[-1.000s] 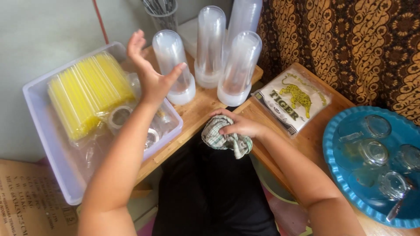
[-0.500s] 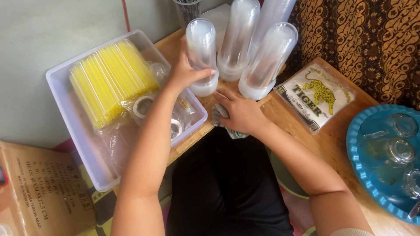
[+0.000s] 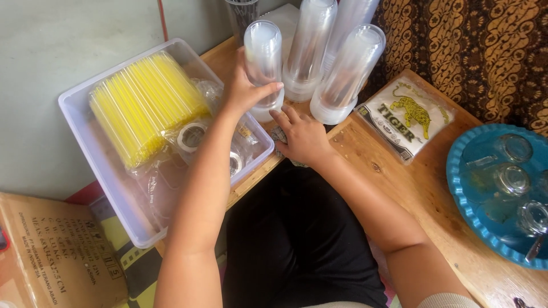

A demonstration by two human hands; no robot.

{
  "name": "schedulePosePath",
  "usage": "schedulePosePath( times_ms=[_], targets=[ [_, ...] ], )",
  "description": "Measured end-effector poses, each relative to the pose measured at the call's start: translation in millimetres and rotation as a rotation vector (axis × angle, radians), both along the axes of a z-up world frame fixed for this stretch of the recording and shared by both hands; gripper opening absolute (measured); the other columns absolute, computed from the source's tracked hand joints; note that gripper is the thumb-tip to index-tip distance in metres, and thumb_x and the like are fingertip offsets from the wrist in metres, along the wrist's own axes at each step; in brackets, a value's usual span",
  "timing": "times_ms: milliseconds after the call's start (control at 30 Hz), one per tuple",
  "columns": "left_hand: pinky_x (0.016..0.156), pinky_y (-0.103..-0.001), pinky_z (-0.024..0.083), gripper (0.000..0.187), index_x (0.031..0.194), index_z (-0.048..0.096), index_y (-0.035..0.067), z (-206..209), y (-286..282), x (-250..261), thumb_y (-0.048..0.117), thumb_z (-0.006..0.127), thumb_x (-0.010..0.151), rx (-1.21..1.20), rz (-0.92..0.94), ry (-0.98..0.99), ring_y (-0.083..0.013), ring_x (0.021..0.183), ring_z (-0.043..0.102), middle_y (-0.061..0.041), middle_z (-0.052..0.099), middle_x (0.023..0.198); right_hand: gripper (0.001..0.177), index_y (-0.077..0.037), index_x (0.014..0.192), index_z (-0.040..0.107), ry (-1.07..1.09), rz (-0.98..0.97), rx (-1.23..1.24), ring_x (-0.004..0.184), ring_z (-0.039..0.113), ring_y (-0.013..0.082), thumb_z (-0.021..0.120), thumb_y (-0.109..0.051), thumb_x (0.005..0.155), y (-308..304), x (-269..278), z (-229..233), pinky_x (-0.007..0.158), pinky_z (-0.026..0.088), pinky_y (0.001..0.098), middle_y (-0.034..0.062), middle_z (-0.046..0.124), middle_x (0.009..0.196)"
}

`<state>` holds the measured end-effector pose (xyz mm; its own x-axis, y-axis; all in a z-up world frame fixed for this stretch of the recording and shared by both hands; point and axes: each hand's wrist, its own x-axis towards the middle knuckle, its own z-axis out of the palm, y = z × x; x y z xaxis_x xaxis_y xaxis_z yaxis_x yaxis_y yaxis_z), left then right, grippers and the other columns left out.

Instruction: Cleaning plastic cups by wiping them with a cloth

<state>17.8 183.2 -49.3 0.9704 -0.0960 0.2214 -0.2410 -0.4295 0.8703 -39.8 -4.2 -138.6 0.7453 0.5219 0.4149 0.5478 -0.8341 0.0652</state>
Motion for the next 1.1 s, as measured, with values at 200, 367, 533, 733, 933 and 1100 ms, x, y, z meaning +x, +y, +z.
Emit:
schedulePosePath(
  times_ms=[200, 367, 533, 733, 933, 1100],
  targets=[
    [0.096, -0.042, 0.054, 0.093, 0.138, 0.038, 0.022, -4.6, 0.5, -0.2, 0.047, 0.09, 0.065, 0.027, 0.041, -0.069, -0.0287, 0.12, 0.062, -0.005, 0.061, 0.133, 0.066, -0.023, 0.143, 0.046, 0.254, -0.084, 0.147, 0.072, 0.068, 0.0357, 0.063, -0.041, 0.082, 5.0, -2.1, 11.4, 0.04, 0.048, 0.0443, 0.0107, 0.05, 0.141],
    [0.093, -0.04, 0.055, 0.09, 0.135, 0.043, 0.019, -5.0, -1.4, 1.6, 0.054, 0.087, 0.064, -0.029, 0.073, -0.07, -0.0272, 0.119, 0.062, -0.004, 0.061, 0.13, 0.073, -0.009, 0.137, 0.047, 0.065, -0.057, 0.229, 0.069, 0.069, 0.0313, 0.069, -0.058, 0.086, 1.3, 2.4, -8.9, 0.039, 0.046, 0.0418, 0.009, 0.051, 0.145],
    [0.09, -0.034, 0.056, 0.084, 0.128, 0.051, 0.014, -8.9, 0.4, 3.4, 0.05, 0.088, 0.062, -0.137, 0.1, -0.093, -0.0219, 0.11, 0.066, -0.004, 0.067, 0.119, 0.097, -0.008, 0.148, 0.024, 0.372, -0.2, 0.311, 0.084, 0.071, 0.0323, 0.053, -0.075, 0.085, 8.6, -4.0, 23.4, 0.046, 0.049, 0.0462, 0.0075, 0.059, 0.14],
    [0.095, -0.037, 0.057, 0.086, 0.137, 0.046, 0.015, -17.6, 7.3, 9.1, 0.045, 0.087, 0.068, -0.177, -0.047, -0.242, -0.0256, 0.115, 0.064, -0.008, 0.062, 0.126, 0.105, -0.012, 0.161, 0.003, 0.677, -0.245, 0.523, 0.096, 0.072, 0.0338, 0.038, -0.076, 0.085, 21.0, 1.2, 59.0, 0.053, 0.049, 0.0408, 0.0191, 0.057, 0.143],
    [0.097, -0.036, 0.06, 0.09, 0.142, 0.044, 0.016, -17.7, 10.6, 10.8, 0.03, 0.09, 0.067, -0.267, -0.171, -0.198, -0.0273, 0.121, 0.061, -0.008, 0.059, 0.133, 0.135, -0.016, 0.161, -0.006, 0.849, -0.192, 0.713, 0.138, 0.054, 0.0302, 0.069, -0.074, 0.064, 20.9, 21.5, 55.1, 0.098, 0.051, 0.0444, 0.0111, 0.051, 0.155],
    [0.096, -0.037, 0.061, 0.093, 0.144, 0.04, 0.019, -16.7, 12.9, 10.9, 0.03, 0.089, 0.066, -0.283, -0.212, -0.08, -0.0285, 0.124, 0.058, -0.008, 0.055, 0.137, 0.13, -0.015, 0.159, 0.008, 0.811, -0.008, 0.905, 0.139, 0.052, 0.0259, 0.083, -0.061, 0.063, 20.0, 27.9, 44.7, 0.105, 0.049, 0.0395, 0.0104, 0.049, 0.155]
  ],
)
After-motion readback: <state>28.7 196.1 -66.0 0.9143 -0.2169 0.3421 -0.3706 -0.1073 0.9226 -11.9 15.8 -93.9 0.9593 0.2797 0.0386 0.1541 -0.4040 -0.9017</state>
